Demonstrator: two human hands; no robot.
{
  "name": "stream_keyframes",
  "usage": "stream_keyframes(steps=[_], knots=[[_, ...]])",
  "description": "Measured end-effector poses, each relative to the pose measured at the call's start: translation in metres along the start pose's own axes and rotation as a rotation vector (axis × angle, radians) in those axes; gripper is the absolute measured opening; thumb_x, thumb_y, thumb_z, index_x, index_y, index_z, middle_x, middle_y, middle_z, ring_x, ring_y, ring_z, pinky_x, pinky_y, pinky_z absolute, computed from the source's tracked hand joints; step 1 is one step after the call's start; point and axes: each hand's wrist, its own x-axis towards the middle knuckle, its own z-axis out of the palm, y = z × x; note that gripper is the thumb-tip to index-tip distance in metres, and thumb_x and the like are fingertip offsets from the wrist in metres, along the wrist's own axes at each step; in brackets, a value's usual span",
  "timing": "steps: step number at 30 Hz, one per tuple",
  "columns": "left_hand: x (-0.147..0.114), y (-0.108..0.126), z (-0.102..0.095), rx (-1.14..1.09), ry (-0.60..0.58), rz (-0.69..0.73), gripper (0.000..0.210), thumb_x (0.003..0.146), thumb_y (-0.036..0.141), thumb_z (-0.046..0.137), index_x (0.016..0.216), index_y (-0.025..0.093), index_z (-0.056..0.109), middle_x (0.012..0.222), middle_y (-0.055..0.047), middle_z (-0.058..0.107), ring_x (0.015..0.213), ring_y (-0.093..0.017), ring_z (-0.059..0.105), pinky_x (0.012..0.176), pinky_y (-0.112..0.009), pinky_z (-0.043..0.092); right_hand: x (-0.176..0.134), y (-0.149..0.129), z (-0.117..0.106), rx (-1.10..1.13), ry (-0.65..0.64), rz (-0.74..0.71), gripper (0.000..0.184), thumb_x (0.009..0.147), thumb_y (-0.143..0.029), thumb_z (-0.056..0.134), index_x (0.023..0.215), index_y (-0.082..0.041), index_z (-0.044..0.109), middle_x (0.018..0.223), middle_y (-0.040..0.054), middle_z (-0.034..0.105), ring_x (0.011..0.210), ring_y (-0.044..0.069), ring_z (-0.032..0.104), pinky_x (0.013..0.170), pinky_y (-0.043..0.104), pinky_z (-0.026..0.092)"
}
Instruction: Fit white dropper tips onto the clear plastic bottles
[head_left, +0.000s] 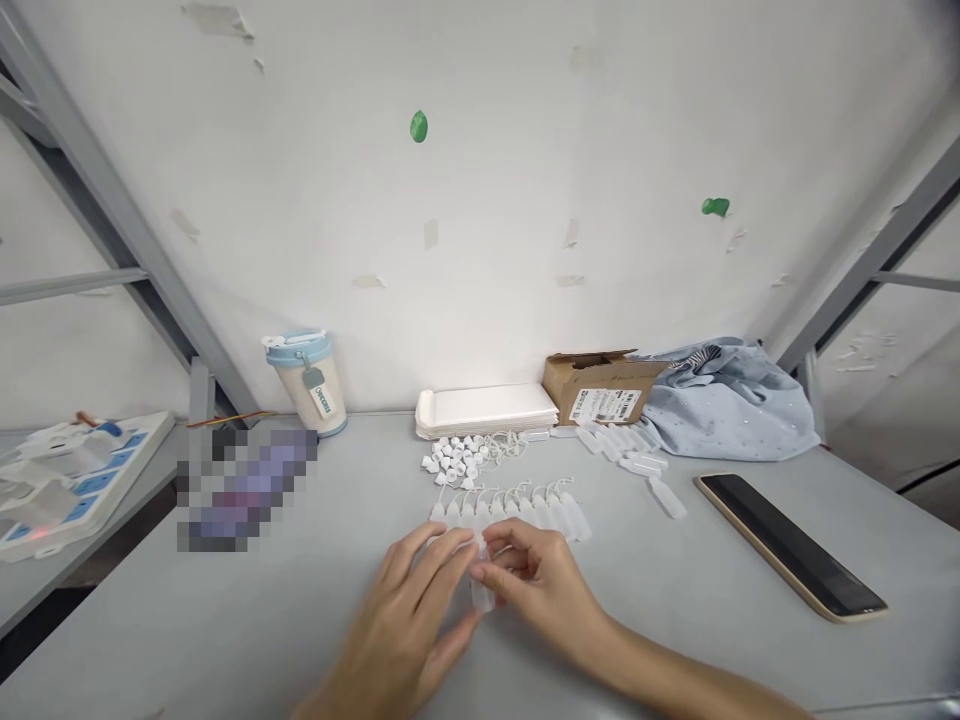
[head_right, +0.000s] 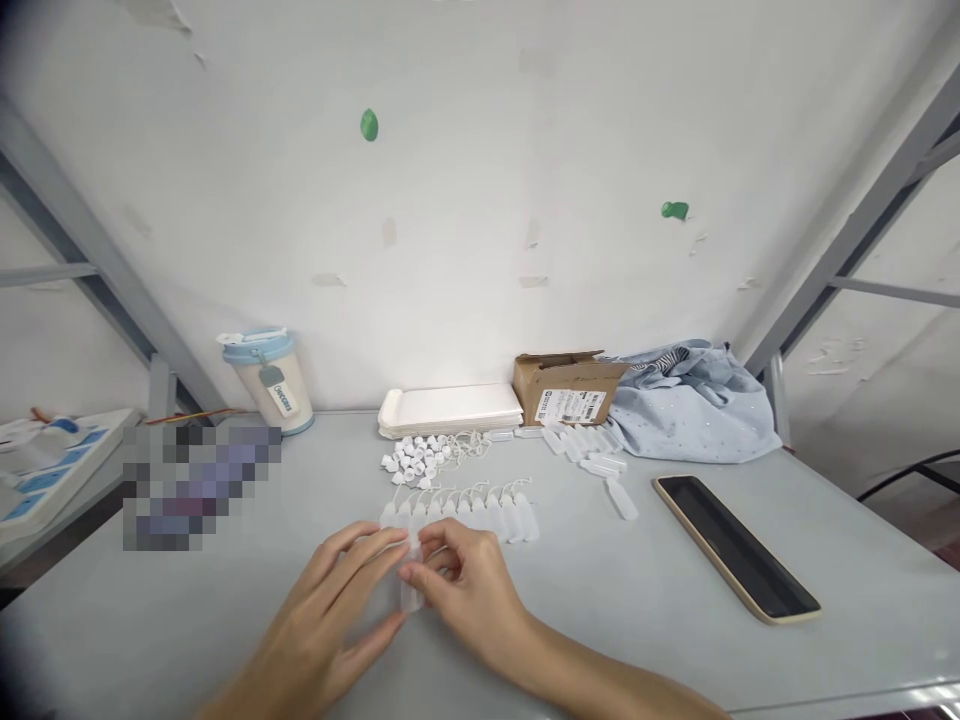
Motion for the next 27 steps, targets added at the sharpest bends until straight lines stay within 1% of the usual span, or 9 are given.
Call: stream_keyframes(steps=[2,6,9,12,14,18,22,27], knots=[[-0.01,0.002,0.002,-0.006,0.013,-0.01,0.042,0.079,0.014,0.055,0.121,0.017,0.05,0.115,-0.011,0.062,0.109,-0.027,0.053,0.087,-0.039,0.049,-0.004,0.0,0.003,0.007,-0.052,0.037,0.018,0.075,-0.029,0.065,0.085,-0.016,0.06,0.062,-0.0026,0.058,0.052,0.01,0.055,0.051,0.021,0.045],[-0.031,0.001,0.002,-0.036,0.015,-0.044,0.043,0.076,0.019,0.059,0.118,0.02,0.052,0.112,-0.009,0.064,0.107,-0.026,0.055,0.086,-0.034,0.051,-0.011,0.0,0.009,-0.036,-0.152,0.086,0.014,0.074,-0.025,0.064,0.085,-0.015,0.061,0.064,-0.0021,0.058,0.052,0.01,0.053,0.05,0.02,0.044],[-0.043,-0.004,0.001,-0.035,-0.036,-0.072,0.048,0.074,0.023,0.063,0.12,0.021,0.051,0.111,-0.008,0.065,0.106,-0.024,0.057,0.085,-0.031,0.052,-0.013,0.001,0.012,-0.168,-0.223,0.054,0.014,0.075,-0.02,0.06,0.088,-0.017,0.064,0.065,-0.0015,0.06,0.055,0.011,0.053,0.053,0.02,0.043],[-0.05,-0.012,0.0,-0.043,-0.067,-0.097,0.049,0.072,0.025,0.065,0.119,0.022,0.052,0.112,-0.007,0.065,0.106,-0.024,0.057,0.085,-0.029,0.053,-0.013,0.004,0.013,-0.267,-0.294,0.001,0.018,0.075,-0.017,0.06,0.092,-0.018,0.065,0.07,-0.0005,0.062,0.061,0.012,0.054,0.058,0.021,0.043],[-0.053,-0.016,0.001,-0.064,-0.073,-0.124,0.048,0.072,0.027,0.065,0.118,0.023,0.052,0.113,-0.006,0.065,0.106,-0.024,0.056,0.085,-0.03,0.053,-0.013,0.006,0.013,-0.322,-0.324,-0.042,0.021,0.074,-0.017,0.061,0.095,-0.018,0.064,0.077,0.0005,0.062,0.063,0.012,0.054,0.06,0.021,0.044],[-0.058,-0.023,0.002,-0.078,-0.112,-0.159,0.05,0.072,0.026,0.065,0.12,0.025,0.05,0.115,-0.005,0.064,0.109,-0.025,0.053,0.087,-0.032,0.052,-0.012,0.01,0.012,-0.412,-0.336,-0.095,0.027,0.074,-0.019,0.062,0.102,-0.016,0.061,0.088,0.0034,0.06,0.064,0.012,0.053,0.063,0.023,0.045],[-0.059,-0.027,0.0,-0.071,-0.156,-0.187,0.052,0.072,0.026,0.065,0.122,0.024,0.049,0.116,-0.005,0.062,0.111,-0.025,0.052,0.089,-0.033,0.051,-0.012,0.011,0.011,-0.442,-0.354,-0.119,0.032,0.075,-0.019,0.061,0.107,-0.015,0.059,0.091,0.004,0.059,0.064,0.011,0.052,0.064,0.023,0.045],[-0.053,-0.026,-0.005,-0.081,-0.192,-0.184,0.052,0.071,0.02,0.062,0.122,0.023,0.048,0.118,-0.004,0.061,0.113,-0.025,0.05,0.09,-0.033,0.051,-0.012,0.007,0.012,-0.456,-0.389,-0.105,0.031,0.075,-0.018,0.061,0.106,-0.016,0.059,0.093,0.0038,0.057,0.063,0.011,0.051,0.063,0.022,0.045]])
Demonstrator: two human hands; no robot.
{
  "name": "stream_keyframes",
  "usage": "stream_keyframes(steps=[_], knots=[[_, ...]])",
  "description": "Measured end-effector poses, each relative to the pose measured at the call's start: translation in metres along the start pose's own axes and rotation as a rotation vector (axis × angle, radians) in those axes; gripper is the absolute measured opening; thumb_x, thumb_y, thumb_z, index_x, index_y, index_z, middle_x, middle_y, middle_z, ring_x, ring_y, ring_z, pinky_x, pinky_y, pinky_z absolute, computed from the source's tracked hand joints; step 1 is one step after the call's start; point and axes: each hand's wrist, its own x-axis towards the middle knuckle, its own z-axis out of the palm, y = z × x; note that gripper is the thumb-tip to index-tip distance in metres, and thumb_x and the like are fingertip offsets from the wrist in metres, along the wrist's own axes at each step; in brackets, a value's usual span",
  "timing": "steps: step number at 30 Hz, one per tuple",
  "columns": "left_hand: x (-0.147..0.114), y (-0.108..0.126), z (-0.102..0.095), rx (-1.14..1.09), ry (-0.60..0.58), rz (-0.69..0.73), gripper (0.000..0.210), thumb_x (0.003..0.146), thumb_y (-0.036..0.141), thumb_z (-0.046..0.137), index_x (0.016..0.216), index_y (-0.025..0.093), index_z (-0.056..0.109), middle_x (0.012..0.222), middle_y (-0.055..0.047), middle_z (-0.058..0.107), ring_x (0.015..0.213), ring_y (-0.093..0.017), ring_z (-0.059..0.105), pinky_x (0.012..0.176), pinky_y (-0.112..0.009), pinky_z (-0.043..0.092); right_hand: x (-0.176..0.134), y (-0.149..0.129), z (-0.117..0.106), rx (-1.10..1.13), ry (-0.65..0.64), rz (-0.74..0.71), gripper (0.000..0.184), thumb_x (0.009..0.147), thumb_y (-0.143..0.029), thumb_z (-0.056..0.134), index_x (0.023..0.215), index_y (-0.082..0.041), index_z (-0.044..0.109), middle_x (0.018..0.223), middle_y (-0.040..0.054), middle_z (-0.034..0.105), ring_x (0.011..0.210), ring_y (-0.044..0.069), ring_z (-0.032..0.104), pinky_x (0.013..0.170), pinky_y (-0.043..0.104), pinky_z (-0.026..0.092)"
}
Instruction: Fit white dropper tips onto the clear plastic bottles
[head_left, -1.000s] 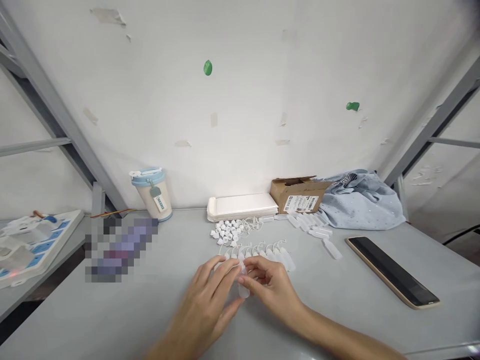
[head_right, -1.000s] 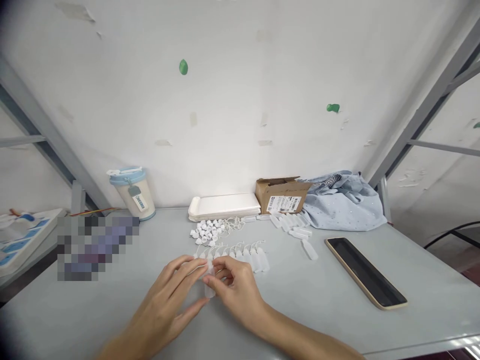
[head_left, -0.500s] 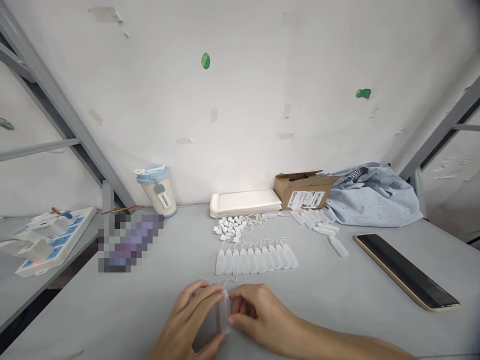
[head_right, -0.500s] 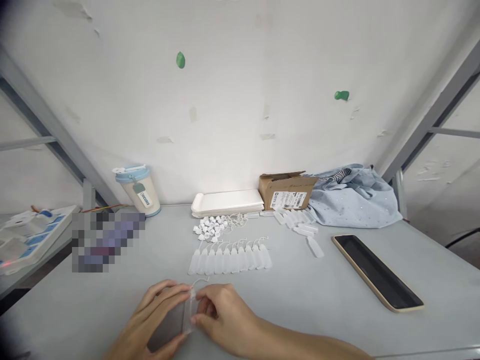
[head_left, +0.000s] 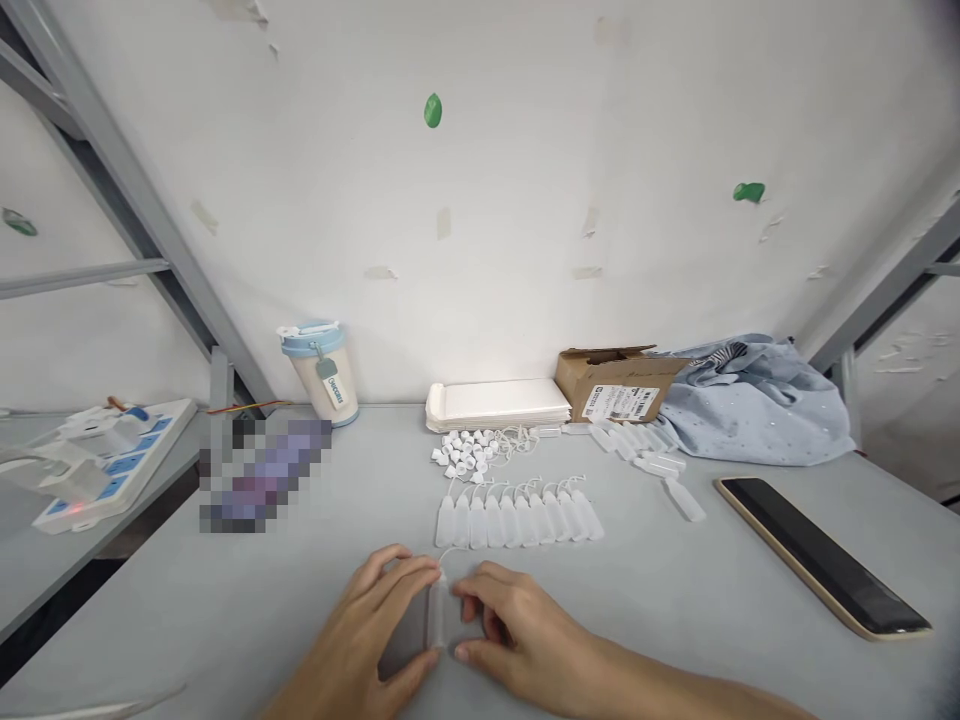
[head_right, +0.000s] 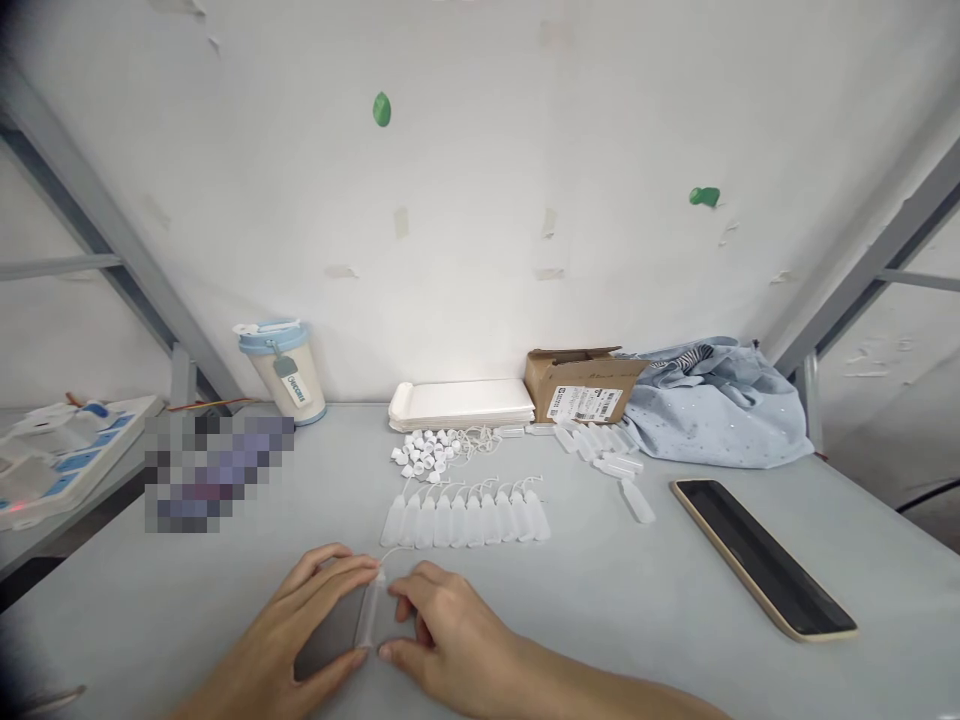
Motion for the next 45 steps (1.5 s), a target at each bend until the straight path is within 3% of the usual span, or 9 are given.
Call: stream_keyframes(steps=[14,24,27,29,33,36,38,41,45], knots=[[-0.002,-0.006,0.001,-0.028,-0.09,-0.001,0.057,0.072,0.019,0.06,0.126,0.029,0.044,0.127,0.0,0.056,0.118,-0.026,0.047,0.092,-0.036,0.051,0.002,-0.002,-0.005,-0.036,-0.046,0.009,0.029,0.076,-0.024,0.063,0.103,-0.015,0.06,0.091,0.0039,0.056,0.064,0.01,0.049,0.063,0.021,0.043],[0.01,-0.003,-0.004,-0.086,-0.047,-0.022,0.048,0.078,0.03,0.061,0.124,0.028,0.046,0.126,-0.003,0.055,0.12,-0.026,0.044,0.093,-0.037,0.048,0.003,-0.004,-0.019,0.02,-0.023,-0.059,0.026,0.078,-0.026,0.063,0.101,-0.015,0.064,0.084,0.003,0.06,0.06,0.009,0.051,0.058,0.019,0.043],[0.035,-0.002,-0.008,-0.134,-0.039,-0.089,0.033,0.082,0.029,0.055,0.115,0.026,0.052,0.12,-0.004,0.058,0.117,-0.024,0.046,0.095,-0.038,0.045,0.006,0.001,-0.035,-0.008,0.065,-0.09,0.02,0.081,-0.027,0.059,0.096,-0.014,0.067,0.07,0.0007,0.061,0.057,0.009,0.051,0.054,0.018,0.041],[0.059,-0.003,-0.009,-0.164,-0.01,-0.168,0.024,0.085,0.029,0.049,0.106,0.022,0.056,0.112,-0.006,0.061,0.111,-0.023,0.049,0.092,-0.039,0.045,0.01,0.009,-0.049,-0.083,0.193,-0.105,0.018,0.084,-0.026,0.055,0.089,-0.014,0.068,0.064,0.0002,0.062,0.054,0.009,0.051,0.051,0.018,0.04],[0.108,-0.011,-0.003,-0.195,0.001,-0.273,0.022,0.086,0.026,0.042,0.098,0.021,0.059,0.104,-0.005,0.063,0.106,-0.024,0.051,0.083,-0.039,0.048,0.018,0.041,-0.085,-0.358,0.525,-0.158,0.02,0.088,-0.024,0.048,0.082,-0.016,0.065,0.065,0.0011,0.063,0.054,0.011,0.053,0.053,0.02,0.043],[0.134,-0.02,0.007,-0.196,-0.026,-0.251,0.021,0.083,0.022,0.041,0.09,0.021,0.061,0.098,-0.005,0.065,0.101,-0.024,0.052,0.078,-0.037,0.048,0.022,0.073,-0.11,-0.432,0.668,-0.122,0.021,0.089,-0.024,0.043,0.09,-0.015,0.062,0.078,0.0069,0.064,0.059,0.014,0.054,0.057,0.027,0.046],[0.144,-0.022,0.012,-0.191,-0.047,-0.231,0.019,0.081,0.02,0.043,0.086,0.02,0.062,0.092,-0.005,0.066,0.097,-0.025,0.052,0.078,-0.036,0.047,0.024,0.092,-0.123,-0.483,0.713,-0.103,0.023,0.089,-0.023,0.04,0.096,-0.016,0.06,0.084,0.009,0.064,0.067,0.017,0.057,0.06,0.03,0.048],[0.147,-0.021,0.017,-0.18,-0.072,-0.214,0.018,0.079,0.02,0.045,0.078,0.019,0.063,0.083,-0.005,0.065,0.09,-0.024,0.052,0.076,-0.036,0.046,0.028,0.113,-0.136,-0.566,0.692,-0.098,0.026,0.088,-0.019,0.039,0.106,-0.017,0.057,0.103,0.0121,0.062,0.094,0.023,0.058,0.078,0.037,0.048],[0.139,-0.017,0.017,-0.162,-0.065,-0.23,0.022,0.082,0.021,0.043,0.078,0.02,0.065,0.082,-0.005,0.064,0.088,-0.024,0.051,0.075,-0.036,0.045,0.032,0.12,-0.139,-0.678,0.634,-0.078,0.034,0.088,-0.015,0.036,0.117,-0.018,0.053,0.119,0.013,0.057,0.11,0.026,0.051,0.086,0.044,0.043]])
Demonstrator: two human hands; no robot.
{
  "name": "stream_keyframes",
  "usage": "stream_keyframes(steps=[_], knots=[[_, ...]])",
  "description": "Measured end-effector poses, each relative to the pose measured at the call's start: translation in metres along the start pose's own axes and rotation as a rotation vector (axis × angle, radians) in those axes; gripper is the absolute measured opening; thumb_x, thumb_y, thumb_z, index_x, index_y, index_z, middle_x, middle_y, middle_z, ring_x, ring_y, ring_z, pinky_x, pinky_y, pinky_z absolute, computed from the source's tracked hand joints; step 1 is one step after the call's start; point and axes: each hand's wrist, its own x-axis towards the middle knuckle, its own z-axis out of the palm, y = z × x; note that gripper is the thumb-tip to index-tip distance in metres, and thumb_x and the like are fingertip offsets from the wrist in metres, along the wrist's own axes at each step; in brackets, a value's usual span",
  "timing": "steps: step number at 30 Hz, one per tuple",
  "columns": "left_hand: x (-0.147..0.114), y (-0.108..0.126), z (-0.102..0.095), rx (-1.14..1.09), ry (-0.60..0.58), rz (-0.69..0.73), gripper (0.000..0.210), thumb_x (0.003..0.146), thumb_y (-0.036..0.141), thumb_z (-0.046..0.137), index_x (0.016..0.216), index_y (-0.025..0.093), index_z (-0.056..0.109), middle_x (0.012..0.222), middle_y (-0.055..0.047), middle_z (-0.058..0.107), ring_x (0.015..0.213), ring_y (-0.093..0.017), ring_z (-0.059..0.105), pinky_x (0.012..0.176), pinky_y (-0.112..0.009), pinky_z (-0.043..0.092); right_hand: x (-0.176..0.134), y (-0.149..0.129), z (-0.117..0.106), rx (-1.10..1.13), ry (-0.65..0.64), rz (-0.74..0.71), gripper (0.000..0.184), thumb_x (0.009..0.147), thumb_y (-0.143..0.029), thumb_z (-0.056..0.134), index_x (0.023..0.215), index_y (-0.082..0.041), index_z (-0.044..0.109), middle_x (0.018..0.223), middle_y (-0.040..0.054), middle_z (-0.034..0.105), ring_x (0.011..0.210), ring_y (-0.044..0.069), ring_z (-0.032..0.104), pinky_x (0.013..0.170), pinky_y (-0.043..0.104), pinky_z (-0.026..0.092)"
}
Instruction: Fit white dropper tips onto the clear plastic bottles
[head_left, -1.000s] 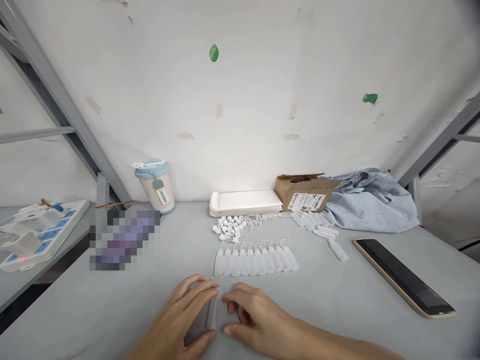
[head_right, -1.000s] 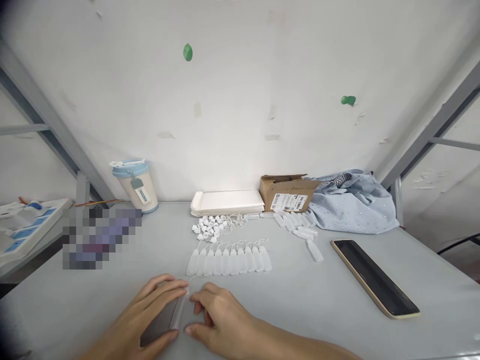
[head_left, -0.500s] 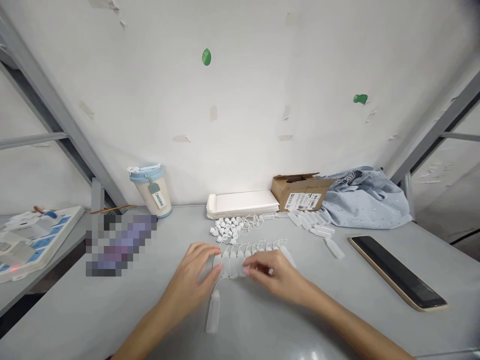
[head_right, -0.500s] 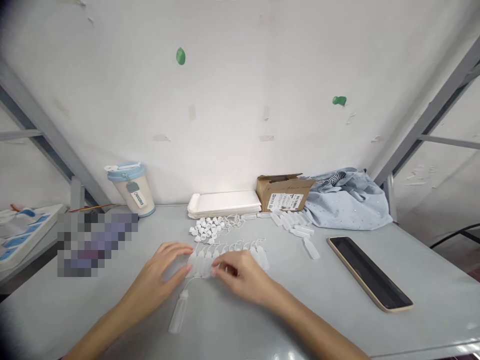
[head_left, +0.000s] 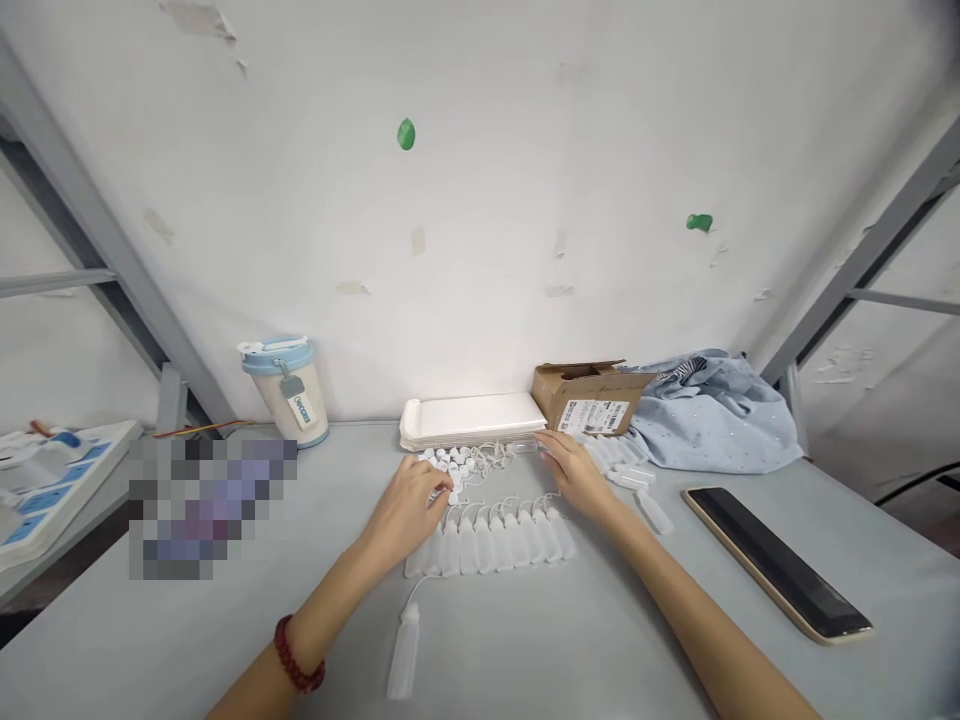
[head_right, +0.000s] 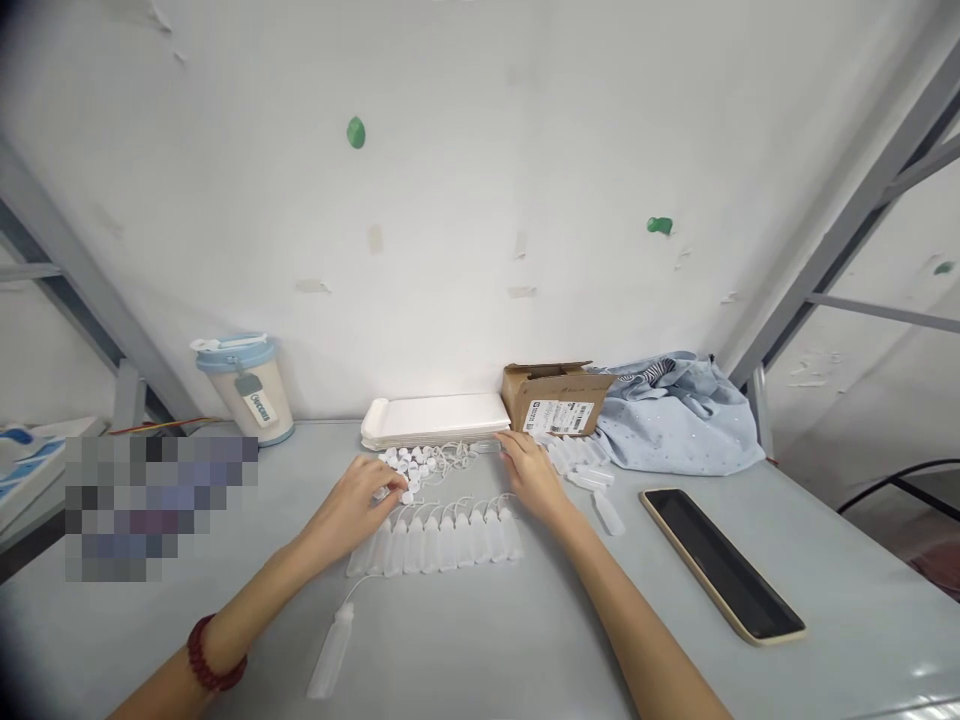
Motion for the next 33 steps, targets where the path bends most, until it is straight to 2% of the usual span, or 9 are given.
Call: stream_keyframes(steps=[4,10,16,20,23,26,30,33], knots=[[-0.009,-0.002,0.003,0.018,0.032,-0.006,0.024,0.084,0.022,0.041,0.085,0.02,0.066,0.082,-0.006,0.063,0.087,-0.024,0.051,0.074,-0.037,0.045,0.001,-0.007,-0.001,-0.079,-0.059,-0.034,0.036,0.087,-0.01,0.036,0.118,-0.019,0.055,0.121,0.0117,0.057,0.11,0.027,0.051,0.083,0.043,0.042],[-0.009,0.001,0.004,0.045,0.067,0.016,0.027,0.086,0.022,0.039,0.084,0.021,0.065,0.081,-0.006,0.062,0.086,-0.024,0.051,0.074,-0.037,0.045,0.004,-0.014,-0.003,-0.118,-0.109,-0.072,0.039,0.087,-0.004,0.036,0.116,-0.018,0.057,0.12,0.0101,0.059,0.111,0.025,0.05,0.087,0.04,0.04],[0.016,0.009,0.004,0.086,0.037,0.056,0.026,0.082,0.021,0.042,0.078,0.021,0.068,0.077,-0.006,0.063,0.086,-0.025,0.052,0.073,-0.035,0.044,0.004,-0.012,-0.004,-0.123,-0.169,-0.092,0.044,0.084,-0.001,0.038,0.12,-0.02,0.055,0.124,0.0082,0.057,0.114,0.023,0.049,0.091,0.04,0.04],[0.037,0.015,0.012,0.144,0.008,0.087,0.024,0.075,0.017,0.048,0.063,0.021,0.067,0.067,-0.006,0.061,0.081,-0.026,0.052,0.067,-0.033,0.041,0.001,-0.01,-0.004,-0.145,-0.191,-0.084,0.042,0.086,-0.004,0.039,0.123,-0.019,0.052,0.129,0.0093,0.053,0.118,0.024,0.046,0.091,0.042,0.041],[0.046,0.023,0.019,0.202,0.023,0.089,0.024,0.076,0.016,0.047,0.064,0.02,0.068,0.069,-0.008,0.063,0.083,-0.027,0.053,0.07,-0.035,0.04,-0.001,-0.008,-0.001,-0.149,-0.183,-0.079,0.04,0.087,-0.005,0.04,0.123,-0.018,0.051,0.129,0.0104,0.052,0.12,0.024,0.045,0.093,0.041,0.04],[0.051,0.028,0.026,0.252,0.051,0.066,0.024,0.079,0.017,0.045,0.071,0.018,0.068,0.075,-0.01,0.065,0.087,-0.029,0.053,0.073,-0.038,0.04,0.0,-0.007,0.002,-0.141,-0.165,-0.081,0.037,0.087,-0.006,0.042,0.121,-0.015,0.052,0.126,0.0113,0.054,0.118,0.024,0.047,0.095,0.041,0.039],[0.056,0.029,0.031,0.287,0.056,-0.006,0.027,0.076,0.019,0.05,0.053,0.018,0.063,0.063,-0.012,0.063,0.083,-0.032,0.055,0.07,-0.039,0.041,0.001,-0.006,0.004,-0.136,-0.142,-0.073,0.032,0.087,-0.006,0.043,0.116,-0.012,0.054,0.12,0.014,0.056,0.109,0.025,0.053,0.089,0.04,0.044],[0.058,0.029,0.032,0.271,0.058,-0.045,0.03,0.071,0.012,0.049,0.044,0.019,0.058,0.053,-0.009,0.059,0.077,-0.029,0.056,0.065,-0.036,0.041,0.001,-0.007,0.004,-0.14,-0.122,-0.07,0.031,0.086,-0.004,0.041,0.113,-0.01,0.054,0.114,0.0159,0.057,0.102,0.023,0.057,0.085,0.037,0.047]])
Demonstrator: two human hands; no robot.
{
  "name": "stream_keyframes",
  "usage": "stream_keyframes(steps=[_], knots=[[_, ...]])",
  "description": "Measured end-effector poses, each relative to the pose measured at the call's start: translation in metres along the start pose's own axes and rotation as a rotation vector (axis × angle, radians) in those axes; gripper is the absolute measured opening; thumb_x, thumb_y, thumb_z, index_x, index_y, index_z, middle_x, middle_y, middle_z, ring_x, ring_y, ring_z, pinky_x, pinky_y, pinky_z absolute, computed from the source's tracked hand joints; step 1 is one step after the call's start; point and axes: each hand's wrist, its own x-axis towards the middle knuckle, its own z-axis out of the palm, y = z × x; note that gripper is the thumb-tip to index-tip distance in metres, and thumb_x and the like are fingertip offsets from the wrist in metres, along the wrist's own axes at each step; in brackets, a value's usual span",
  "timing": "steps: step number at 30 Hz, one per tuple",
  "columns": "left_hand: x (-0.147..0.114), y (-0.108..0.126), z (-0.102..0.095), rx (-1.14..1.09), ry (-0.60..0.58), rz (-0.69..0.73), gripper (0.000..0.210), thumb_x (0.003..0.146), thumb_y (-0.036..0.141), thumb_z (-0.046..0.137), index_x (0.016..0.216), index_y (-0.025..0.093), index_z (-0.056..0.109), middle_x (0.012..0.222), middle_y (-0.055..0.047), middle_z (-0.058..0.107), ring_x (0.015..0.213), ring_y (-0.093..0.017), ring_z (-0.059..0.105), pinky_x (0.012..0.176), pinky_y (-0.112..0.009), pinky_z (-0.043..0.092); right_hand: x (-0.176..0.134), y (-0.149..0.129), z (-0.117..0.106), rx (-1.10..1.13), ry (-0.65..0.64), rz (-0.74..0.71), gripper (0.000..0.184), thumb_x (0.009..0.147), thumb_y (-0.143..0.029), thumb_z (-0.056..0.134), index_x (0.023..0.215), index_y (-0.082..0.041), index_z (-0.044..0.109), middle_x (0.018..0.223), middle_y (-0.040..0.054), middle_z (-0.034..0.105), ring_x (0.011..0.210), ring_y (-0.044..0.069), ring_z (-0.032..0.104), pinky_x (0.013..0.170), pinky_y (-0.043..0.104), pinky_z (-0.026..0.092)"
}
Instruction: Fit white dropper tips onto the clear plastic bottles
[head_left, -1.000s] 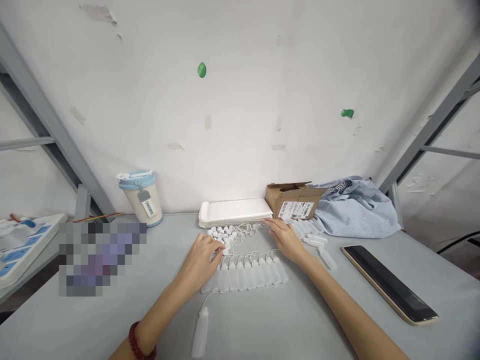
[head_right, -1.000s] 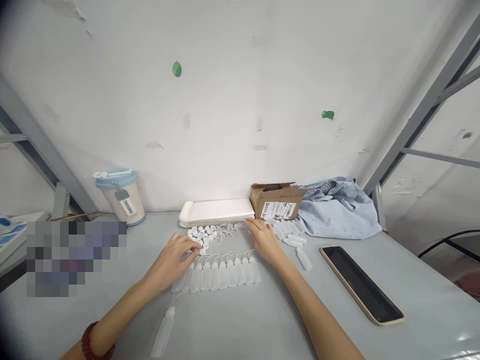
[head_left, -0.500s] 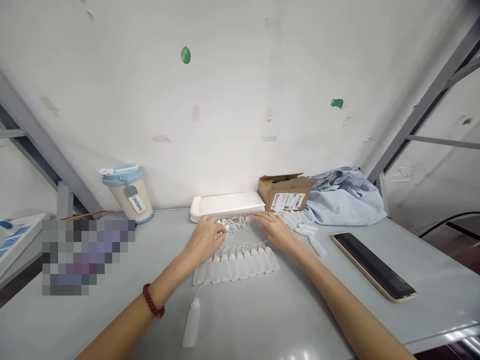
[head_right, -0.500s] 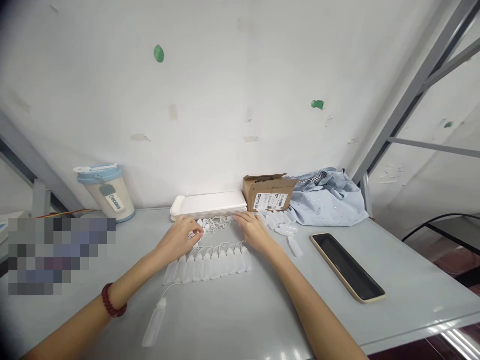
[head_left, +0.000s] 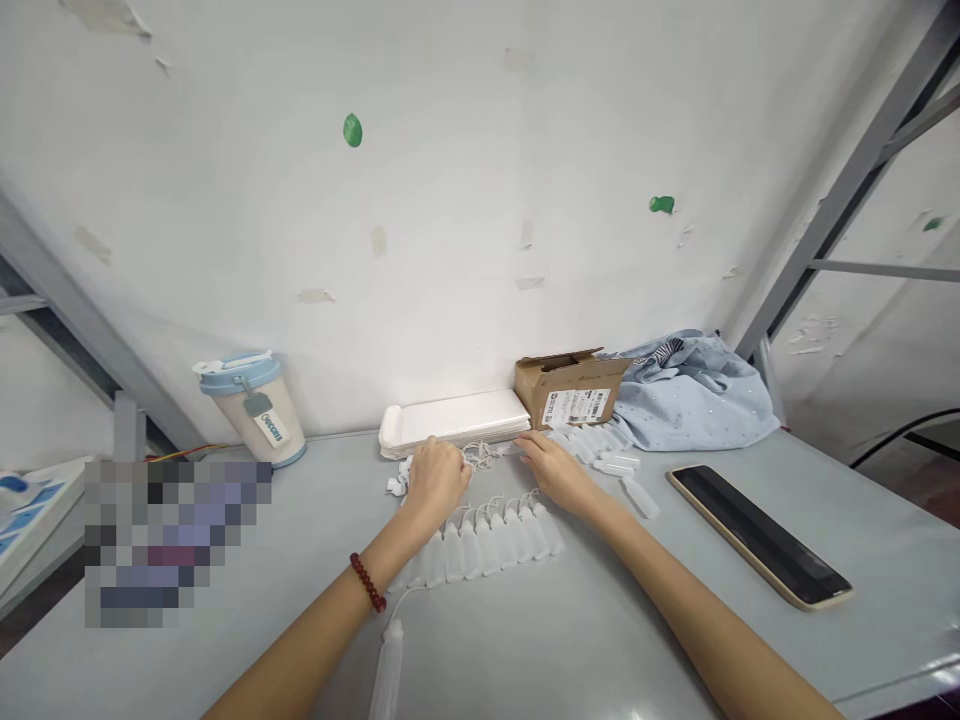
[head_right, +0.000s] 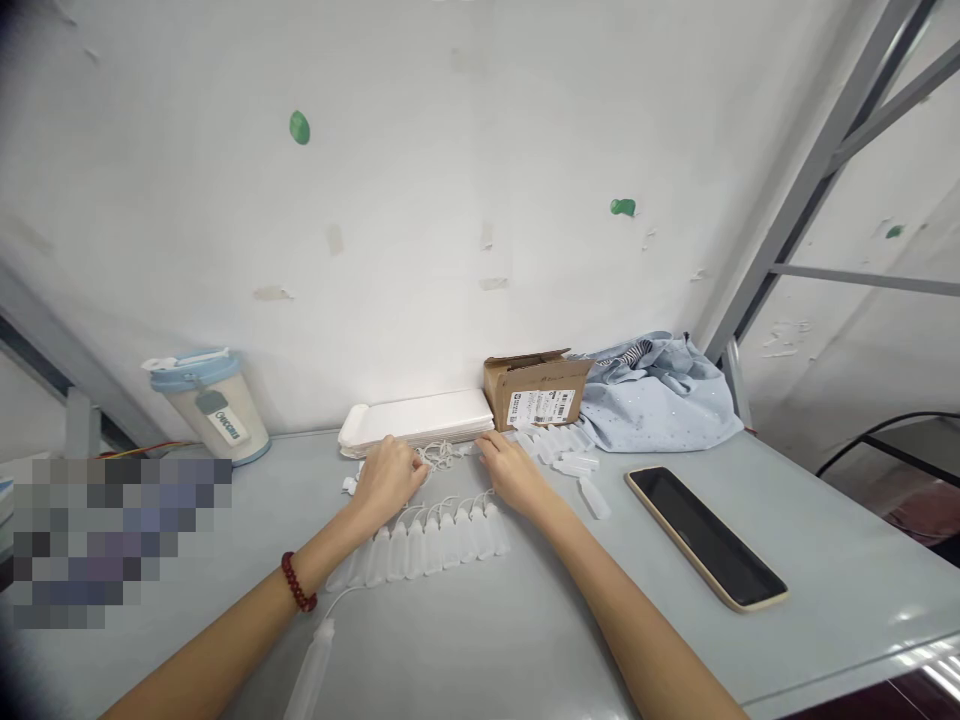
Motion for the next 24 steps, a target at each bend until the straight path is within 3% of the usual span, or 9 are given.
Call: stream_keyframes(steps=[6,11,17,20,24], knots=[[-0.001,-0.004,-0.007,-0.126,0.037,-0.049,0.024,0.068,0.01,0.047,0.05,0.018,0.061,0.055,-0.005,0.059,0.075,-0.025,0.055,0.063,-0.032,0.041,-0.001,-0.001,0.002,-0.025,0.03,-0.042,0.031,0.084,-0.002,0.044,0.11,-0.014,0.056,0.116,0.0138,0.057,0.106,0.024,0.052,0.088,0.04,0.044],[-0.01,-0.01,-0.019,-0.312,0.078,-0.021,0.018,0.077,0.019,0.048,0.069,0.021,0.065,0.075,-0.002,0.065,0.084,-0.021,0.055,0.073,-0.032,0.043,-0.002,0.003,0.005,-0.038,0.023,-0.042,0.031,0.082,0.0,0.046,0.109,-0.013,0.057,0.103,0.0125,0.063,0.098,0.025,0.052,0.084,0.038,0.045],[-0.048,-0.025,-0.04,-0.493,0.048,-0.019,0.019,0.083,0.033,0.048,0.075,0.022,0.062,0.089,-0.002,0.067,0.086,-0.019,0.057,0.067,-0.027,0.046,-0.004,0.004,0.004,-0.02,0.036,-0.034,0.036,0.078,0.005,0.045,0.105,-0.013,0.059,0.098,0.0122,0.063,0.094,0.026,0.05,0.081,0.039,0.046],[-0.068,-0.032,-0.049,-0.694,0.013,-0.077,0.021,0.082,0.038,0.051,0.074,0.021,0.061,0.096,-0.004,0.065,0.089,-0.02,0.059,0.07,-0.029,0.047,-0.004,0.0,-0.001,0.002,0.071,-0.018,0.036,0.078,0.005,0.044,0.104,-0.013,0.059,0.095,0.0138,0.061,0.093,0.027,0.05,0.079,0.042,0.046],[-0.083,-0.033,-0.058,-0.937,-0.048,-0.176,0.023,0.081,0.04,0.052,0.072,0.02,0.059,0.108,-0.007,0.062,0.102,-0.025,0.057,0.077,-0.033,0.049,-0.007,-0.024,-0.018,0.064,0.14,-0.015,0.036,0.081,0.0,0.042,0.113,-0.014,0.053,0.102,0.0145,0.057,0.097,0.028,0.048,0.079,0.044,0.046]])
